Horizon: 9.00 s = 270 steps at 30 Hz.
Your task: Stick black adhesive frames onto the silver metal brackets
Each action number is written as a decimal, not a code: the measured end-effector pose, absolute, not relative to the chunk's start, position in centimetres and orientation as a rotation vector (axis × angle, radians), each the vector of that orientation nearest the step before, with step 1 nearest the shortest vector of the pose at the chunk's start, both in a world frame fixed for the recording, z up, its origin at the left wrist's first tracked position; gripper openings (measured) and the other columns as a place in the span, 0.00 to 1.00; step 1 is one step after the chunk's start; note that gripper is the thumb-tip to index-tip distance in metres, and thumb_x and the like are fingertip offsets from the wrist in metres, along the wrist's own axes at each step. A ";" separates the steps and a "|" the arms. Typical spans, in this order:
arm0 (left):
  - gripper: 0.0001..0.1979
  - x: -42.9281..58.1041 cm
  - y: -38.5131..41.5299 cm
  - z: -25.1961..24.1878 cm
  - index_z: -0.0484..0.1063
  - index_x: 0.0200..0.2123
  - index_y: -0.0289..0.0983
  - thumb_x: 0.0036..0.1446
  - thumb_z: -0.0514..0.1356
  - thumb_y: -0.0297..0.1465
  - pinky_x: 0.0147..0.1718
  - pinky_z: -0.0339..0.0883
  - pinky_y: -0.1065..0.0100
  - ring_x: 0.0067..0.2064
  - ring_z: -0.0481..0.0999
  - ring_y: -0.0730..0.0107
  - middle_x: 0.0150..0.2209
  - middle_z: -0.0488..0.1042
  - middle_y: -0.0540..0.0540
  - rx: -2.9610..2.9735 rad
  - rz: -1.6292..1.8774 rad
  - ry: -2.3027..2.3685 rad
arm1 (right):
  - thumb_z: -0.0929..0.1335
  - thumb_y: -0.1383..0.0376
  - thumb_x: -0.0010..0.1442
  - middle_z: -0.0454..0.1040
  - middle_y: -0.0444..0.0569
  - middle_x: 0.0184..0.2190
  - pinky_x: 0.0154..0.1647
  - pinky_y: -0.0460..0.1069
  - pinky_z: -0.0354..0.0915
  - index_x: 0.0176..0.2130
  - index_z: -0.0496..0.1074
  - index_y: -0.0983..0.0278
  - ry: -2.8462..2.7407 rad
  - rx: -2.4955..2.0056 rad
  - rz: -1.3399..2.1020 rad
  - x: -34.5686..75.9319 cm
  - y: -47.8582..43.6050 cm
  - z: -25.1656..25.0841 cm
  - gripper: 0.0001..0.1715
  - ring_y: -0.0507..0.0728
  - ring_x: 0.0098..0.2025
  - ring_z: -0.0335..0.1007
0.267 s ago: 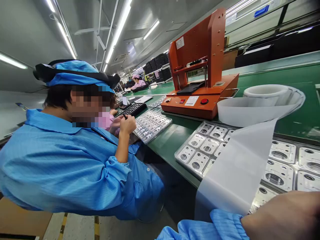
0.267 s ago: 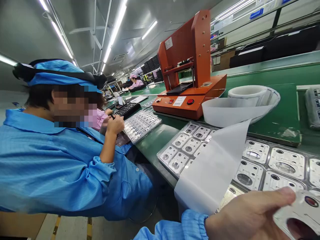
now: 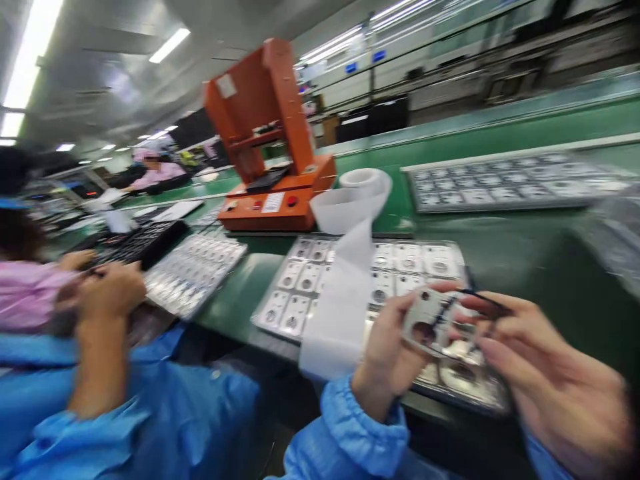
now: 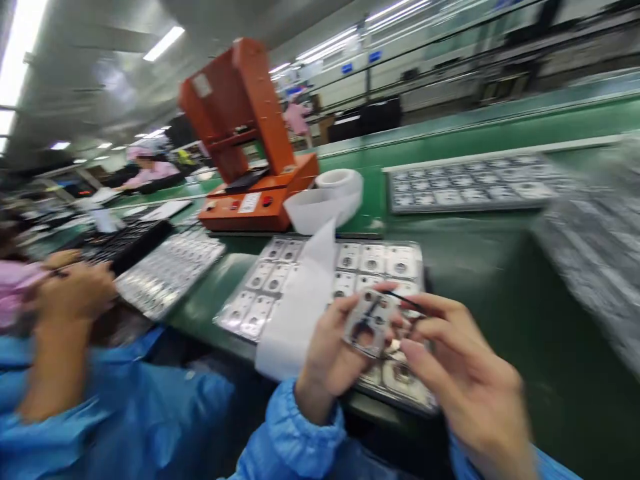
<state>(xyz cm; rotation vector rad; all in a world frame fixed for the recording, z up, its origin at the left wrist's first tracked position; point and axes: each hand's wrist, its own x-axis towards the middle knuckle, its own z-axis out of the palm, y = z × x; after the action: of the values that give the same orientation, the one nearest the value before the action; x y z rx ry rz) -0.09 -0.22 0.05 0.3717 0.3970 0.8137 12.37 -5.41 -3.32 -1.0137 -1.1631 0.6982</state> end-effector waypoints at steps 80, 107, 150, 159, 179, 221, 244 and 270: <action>0.04 0.5 -1.7 -0.8 0.69 0.29 0.38 0.56 0.57 0.28 0.30 0.60 0.74 0.32 0.64 0.74 0.29 0.63 0.50 1.211 1.599 0.845 | 0.67 0.71 0.57 0.63 0.52 0.45 0.52 0.56 0.61 0.31 0.67 0.63 -1.254 -1.078 0.496 12.2 -6.1 -1.3 0.04 0.60 0.50 0.62; 0.06 0.9 -2.6 -0.3 0.66 0.30 0.39 0.58 0.56 0.24 0.30 0.55 0.68 0.32 0.62 0.69 0.29 0.61 0.49 1.865 1.637 0.857 | 0.64 0.65 0.62 0.67 0.52 0.43 0.47 0.54 0.64 0.38 0.70 0.64 -1.088 -1.253 0.423 12.6 -5.2 -2.0 0.07 0.58 0.45 0.67; 0.07 0.4 -1.3 -1.7 0.70 0.32 0.38 0.56 0.61 0.36 0.32 0.57 0.73 0.31 0.62 0.75 0.27 0.62 0.52 1.291 1.475 0.995 | 0.69 0.67 0.57 0.67 0.48 0.40 0.48 0.49 0.60 0.32 0.74 0.64 -1.118 -1.187 0.458 12.3 -5.7 -1.4 0.03 0.54 0.45 0.66; 0.08 0.5 -1.3 -1.7 0.72 0.33 0.38 0.54 0.63 0.36 0.31 0.59 0.73 0.29 0.64 0.75 0.26 0.64 0.52 1.305 1.460 1.006 | 0.70 0.68 0.56 0.68 0.48 0.39 0.47 0.48 0.61 0.31 0.74 0.64 -1.090 -1.188 0.421 12.4 -5.3 -1.5 0.02 0.54 0.43 0.67; 0.09 0.6 -1.4 -1.7 0.72 0.33 0.37 0.52 0.63 0.37 0.29 0.59 0.73 0.28 0.64 0.74 0.25 0.65 0.51 1.284 1.465 1.035 | 0.67 0.69 0.57 0.68 0.49 0.38 0.46 0.51 0.62 0.32 0.73 0.64 -1.105 -1.191 0.404 12.4 -5.6 -1.5 0.03 0.56 0.43 0.67; 0.13 0.6 -1.1 -0.5 0.72 0.36 0.37 0.58 0.55 0.40 0.19 0.59 0.79 0.22 0.63 0.79 0.24 0.65 0.51 0.857 1.353 0.848 | 0.69 0.70 0.53 0.67 0.48 0.37 0.46 0.53 0.62 0.27 0.71 0.62 -1.093 -1.105 0.427 12.5 -5.4 -1.5 0.04 0.57 0.43 0.66; 0.18 -0.4 -0.5 0.0 0.73 0.34 0.34 0.61 0.48 0.37 0.11 0.57 0.77 0.18 0.68 0.75 0.23 0.71 0.45 0.628 0.854 0.612 | 0.70 0.68 0.55 0.65 0.48 0.49 0.57 0.60 0.61 0.42 0.71 0.57 -1.203 -0.964 0.717 11.6 -5.9 -2.0 0.13 0.61 0.55 0.63; 0.15 -0.5 -0.9 -0.2 0.74 0.44 0.41 0.64 0.49 0.35 0.17 0.59 0.80 0.24 0.70 0.80 0.31 0.75 0.50 0.824 0.872 0.581 | 0.71 0.68 0.56 0.65 0.48 0.48 0.56 0.54 0.59 0.36 0.72 0.60 -1.210 -0.866 0.651 12.2 -6.0 -1.7 0.05 0.59 0.55 0.60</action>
<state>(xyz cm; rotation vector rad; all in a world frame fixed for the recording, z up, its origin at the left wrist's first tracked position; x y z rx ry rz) -0.48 -0.91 -0.16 0.8241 0.5806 0.8719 12.24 -6.05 -1.74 -0.8664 -1.2103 0.6506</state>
